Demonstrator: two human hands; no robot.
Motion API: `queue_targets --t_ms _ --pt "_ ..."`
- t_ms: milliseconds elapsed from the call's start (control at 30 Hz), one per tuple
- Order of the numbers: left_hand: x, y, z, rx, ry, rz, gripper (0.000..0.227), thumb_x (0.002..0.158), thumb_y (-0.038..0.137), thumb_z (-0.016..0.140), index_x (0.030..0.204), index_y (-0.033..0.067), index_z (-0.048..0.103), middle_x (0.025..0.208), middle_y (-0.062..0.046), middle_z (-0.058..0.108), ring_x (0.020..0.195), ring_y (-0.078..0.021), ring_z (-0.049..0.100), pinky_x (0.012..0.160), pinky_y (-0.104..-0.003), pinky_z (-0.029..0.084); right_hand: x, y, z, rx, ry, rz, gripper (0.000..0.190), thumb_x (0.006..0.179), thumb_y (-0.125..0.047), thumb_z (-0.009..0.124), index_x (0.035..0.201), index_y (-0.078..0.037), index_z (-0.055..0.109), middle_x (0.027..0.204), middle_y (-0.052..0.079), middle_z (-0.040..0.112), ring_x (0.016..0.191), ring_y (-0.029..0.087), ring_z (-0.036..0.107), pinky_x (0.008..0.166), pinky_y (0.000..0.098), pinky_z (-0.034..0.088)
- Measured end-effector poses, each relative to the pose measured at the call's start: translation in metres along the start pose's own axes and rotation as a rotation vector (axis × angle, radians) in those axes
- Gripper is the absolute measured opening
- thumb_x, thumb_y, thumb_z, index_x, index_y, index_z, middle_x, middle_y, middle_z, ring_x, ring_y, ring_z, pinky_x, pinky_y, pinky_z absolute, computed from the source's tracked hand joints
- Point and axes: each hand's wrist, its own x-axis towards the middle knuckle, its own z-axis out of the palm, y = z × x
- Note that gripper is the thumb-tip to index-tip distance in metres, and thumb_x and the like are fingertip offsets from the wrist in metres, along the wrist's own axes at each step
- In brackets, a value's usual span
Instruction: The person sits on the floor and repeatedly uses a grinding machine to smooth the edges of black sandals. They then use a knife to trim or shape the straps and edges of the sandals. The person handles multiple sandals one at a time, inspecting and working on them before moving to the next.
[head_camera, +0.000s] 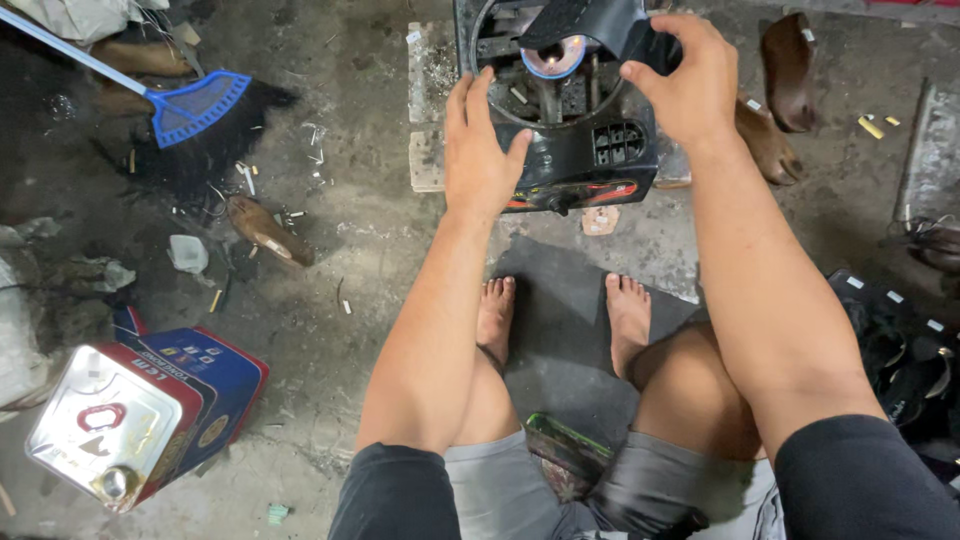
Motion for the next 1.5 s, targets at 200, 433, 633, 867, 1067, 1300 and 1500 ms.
queue_targets --t_ms 200,433,633,867,1067,1300,1500 --pt "0.001 0.01 -0.022 -0.223 -0.19 0.266 0.05 0.073 0.012 0.095 0.103 0.0082 0.055 0.168 -0.018 0.028 0.153 -0.0385 0.038 0.117 -0.041 0.044 -0.008 -0.027 -0.048 0.533 -0.407 0.128 0.051 0.087 0.0 0.084 0.134 -0.001 0.065 0.138 0.009 0.067 0.127 0.016 0.063 0.112 0.0318 0.05" --pt "-0.001 0.024 -0.026 -0.283 -0.432 0.135 0.048 0.065 0.02 0.097 0.092 0.0052 0.06 0.157 -0.018 0.048 0.139 -0.0344 0.056 0.108 -0.039 0.049 -0.02 -0.043 -0.076 0.57 -0.528 0.177 0.05 0.082 0.0 0.083 0.13 -0.002 0.068 0.146 0.008 0.064 0.131 0.015 0.061 0.114 0.0329 0.049" --pt "0.002 0.03 -0.012 -0.156 -0.282 0.174 0.031 0.072 0.026 0.092 0.09 0.0109 0.072 0.143 -0.015 0.061 0.124 -0.034 0.066 0.098 -0.041 0.054 -0.02 -0.029 -0.074 0.349 -0.427 0.011 0.054 0.081 -0.002 0.087 0.132 -0.004 0.069 0.149 0.01 0.064 0.138 0.021 0.059 0.115 0.0371 0.045" --pt "0.027 0.026 0.02 0.111 0.048 -0.113 0.037 0.078 0.03 0.089 0.09 0.0095 0.06 0.092 -0.004 0.074 0.091 -0.0346 0.068 0.073 -0.05 0.05 -0.025 -0.032 -0.061 0.131 -0.15 -0.118 0.063 0.089 -0.005 0.088 0.145 -0.004 0.059 0.139 0.014 0.066 0.124 0.029 0.065 0.108 0.0382 0.052" --pt "0.041 0.005 0.042 0.233 0.195 -0.062 0.032 0.074 0.022 0.088 0.086 0.0133 0.059 0.078 -0.004 0.069 0.078 -0.0321 0.068 0.069 -0.048 0.05 -0.035 -0.041 -0.067 0.131 -0.279 -0.098 0.064 0.094 -0.008 0.085 0.152 -0.006 0.056 0.137 0.013 0.064 0.122 0.027 0.064 0.099 0.0389 0.052" --pt "0.045 -0.016 0.032 0.351 0.122 -0.166 0.033 0.077 0.03 0.087 0.089 0.017 0.059 0.079 -0.006 0.072 0.079 -0.0345 0.07 0.069 -0.05 0.051 -0.049 -0.01 -0.087 0.11 -0.204 -0.007 0.061 0.096 -0.009 0.085 0.15 -0.007 0.058 0.139 0.01 0.065 0.123 0.023 0.066 0.097 0.038 0.054" --pt "0.042 -0.019 0.019 0.392 0.102 -0.173 0.035 0.077 0.032 0.088 0.093 0.0184 0.061 0.083 -0.008 0.074 0.082 -0.0372 0.07 0.07 -0.051 0.052 -0.071 0.024 -0.121 0.2 -0.021 0.095 0.047 0.099 -0.006 0.081 0.141 -0.003 0.06 0.14 0.01 0.068 0.128 0.022 0.067 0.104 0.0354 0.056"
